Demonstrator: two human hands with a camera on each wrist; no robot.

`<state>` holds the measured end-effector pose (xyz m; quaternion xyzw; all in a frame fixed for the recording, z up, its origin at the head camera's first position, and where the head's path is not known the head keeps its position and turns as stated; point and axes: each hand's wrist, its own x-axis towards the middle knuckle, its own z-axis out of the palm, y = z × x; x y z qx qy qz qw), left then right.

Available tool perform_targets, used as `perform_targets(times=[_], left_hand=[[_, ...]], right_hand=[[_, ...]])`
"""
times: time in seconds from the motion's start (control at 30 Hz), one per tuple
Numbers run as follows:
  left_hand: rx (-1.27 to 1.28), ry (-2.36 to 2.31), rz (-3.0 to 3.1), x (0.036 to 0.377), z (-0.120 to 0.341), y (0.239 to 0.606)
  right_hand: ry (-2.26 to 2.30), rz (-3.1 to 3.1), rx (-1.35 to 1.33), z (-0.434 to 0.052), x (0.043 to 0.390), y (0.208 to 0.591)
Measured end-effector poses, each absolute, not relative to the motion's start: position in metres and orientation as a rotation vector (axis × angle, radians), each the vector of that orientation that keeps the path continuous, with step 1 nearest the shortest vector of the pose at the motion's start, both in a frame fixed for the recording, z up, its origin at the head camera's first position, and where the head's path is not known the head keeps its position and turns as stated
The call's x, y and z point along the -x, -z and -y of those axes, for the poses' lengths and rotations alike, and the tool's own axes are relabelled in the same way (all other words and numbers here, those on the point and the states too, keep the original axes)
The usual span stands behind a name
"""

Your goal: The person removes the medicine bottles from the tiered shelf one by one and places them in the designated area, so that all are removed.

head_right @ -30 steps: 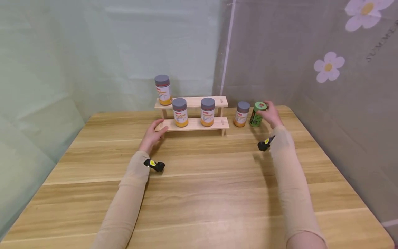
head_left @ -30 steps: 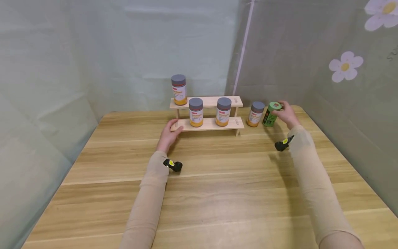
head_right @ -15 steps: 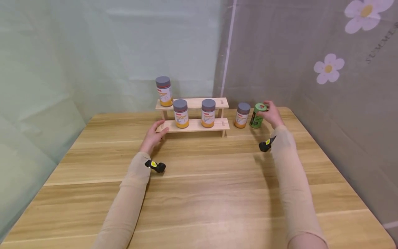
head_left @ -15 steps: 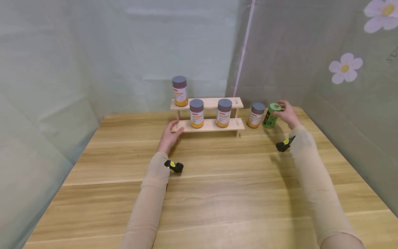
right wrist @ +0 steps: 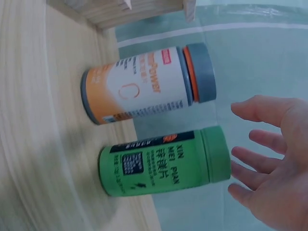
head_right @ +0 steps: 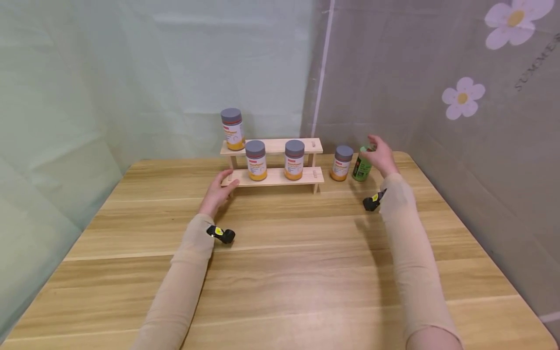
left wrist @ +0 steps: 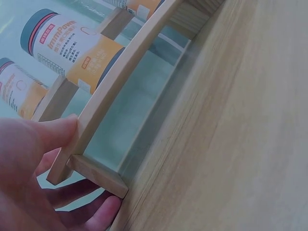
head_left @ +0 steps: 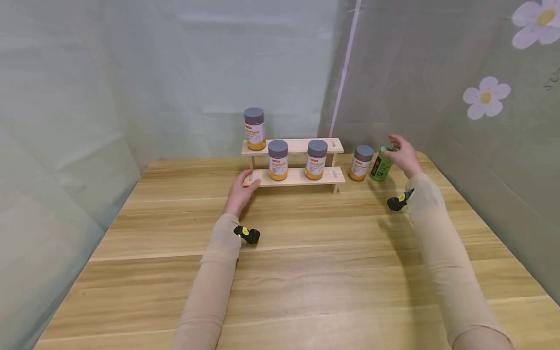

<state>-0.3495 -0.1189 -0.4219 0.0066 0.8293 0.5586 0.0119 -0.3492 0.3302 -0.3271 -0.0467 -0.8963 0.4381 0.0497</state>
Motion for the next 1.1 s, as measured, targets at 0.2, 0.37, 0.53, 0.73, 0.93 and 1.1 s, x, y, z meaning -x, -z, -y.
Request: perform_targets(times=[0.2, 0.37, 0.53, 0.73, 0.93, 1.1], left_hand=[[-0.019, -1.739, -2.586, 0.348, 0.117, 0.42], [-0.01, -1.756, -2.562, 0.349, 0.118, 0.42], [0.01, -1.756, -2.558, 0.349, 0.12, 0.421], [-0.025, -1.772, -2.564, 0.35, 0.121, 0.424], [-0.02, -1.797, -2.547, 0.35, 0.121, 0.424], [-0.021, -1.805, -2.542, 0.349, 0.12, 0.422]], right_hand=[[-1.262, 2.736, 0.135, -0.322, 0.353, 0.32], [-1.235, 2.725, 0.084, -0.313, 0.357, 0.317], [-1.221, 2.715, 0.046, -0.298, 0.357, 0.316], [-1.185, 2.656, 0.005, -0.28, 0.358, 0.311], [-1.159, 2.623, -0.028, -0.264, 0.366, 0.305], [-1.161, 2.633, -0.053, -0.252, 0.372, 0.304]])
